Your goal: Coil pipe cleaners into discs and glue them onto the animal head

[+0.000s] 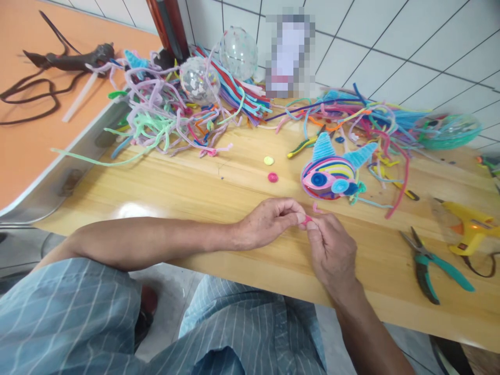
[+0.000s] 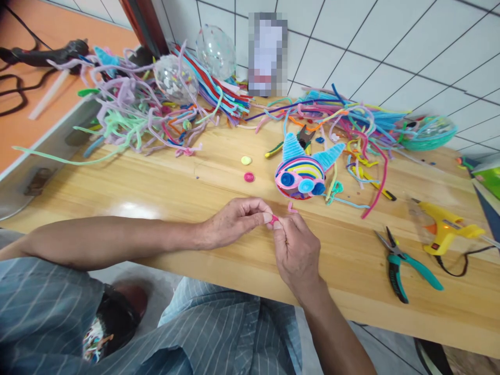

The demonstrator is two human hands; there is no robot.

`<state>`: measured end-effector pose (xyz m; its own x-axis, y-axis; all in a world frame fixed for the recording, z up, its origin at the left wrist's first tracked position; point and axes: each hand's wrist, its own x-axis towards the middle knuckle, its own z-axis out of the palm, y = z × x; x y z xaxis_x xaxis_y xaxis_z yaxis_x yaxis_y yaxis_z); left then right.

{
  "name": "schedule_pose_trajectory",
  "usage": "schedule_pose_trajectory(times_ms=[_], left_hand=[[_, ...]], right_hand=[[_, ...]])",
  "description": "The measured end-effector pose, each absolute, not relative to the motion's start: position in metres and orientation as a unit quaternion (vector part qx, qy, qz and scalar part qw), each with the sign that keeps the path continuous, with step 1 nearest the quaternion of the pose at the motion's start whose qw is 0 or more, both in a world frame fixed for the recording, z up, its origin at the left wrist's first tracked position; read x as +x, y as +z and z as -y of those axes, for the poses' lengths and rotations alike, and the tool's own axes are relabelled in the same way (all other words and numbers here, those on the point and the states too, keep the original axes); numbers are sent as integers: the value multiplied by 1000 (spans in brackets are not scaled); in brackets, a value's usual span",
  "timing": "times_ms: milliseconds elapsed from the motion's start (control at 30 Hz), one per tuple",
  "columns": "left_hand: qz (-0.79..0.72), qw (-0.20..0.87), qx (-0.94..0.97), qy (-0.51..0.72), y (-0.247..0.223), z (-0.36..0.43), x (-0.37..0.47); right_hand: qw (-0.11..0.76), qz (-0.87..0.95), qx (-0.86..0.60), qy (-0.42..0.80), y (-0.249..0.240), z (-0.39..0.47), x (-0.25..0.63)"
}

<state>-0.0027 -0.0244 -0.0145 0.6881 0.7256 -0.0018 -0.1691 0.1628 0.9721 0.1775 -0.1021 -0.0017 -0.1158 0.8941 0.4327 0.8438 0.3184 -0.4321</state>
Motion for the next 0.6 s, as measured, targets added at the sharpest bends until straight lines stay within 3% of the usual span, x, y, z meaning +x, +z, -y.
schedule_pose_trajectory(times_ms=[267, 600], left_hand=[[-242, 674, 650, 255, -7, 15, -5], [-280, 643, 657, 277, -5, 20, -6]], right_hand=[[300, 761, -572, 55, -2, 98, 180], [373, 696, -607, 92, 0, 101, 180]])
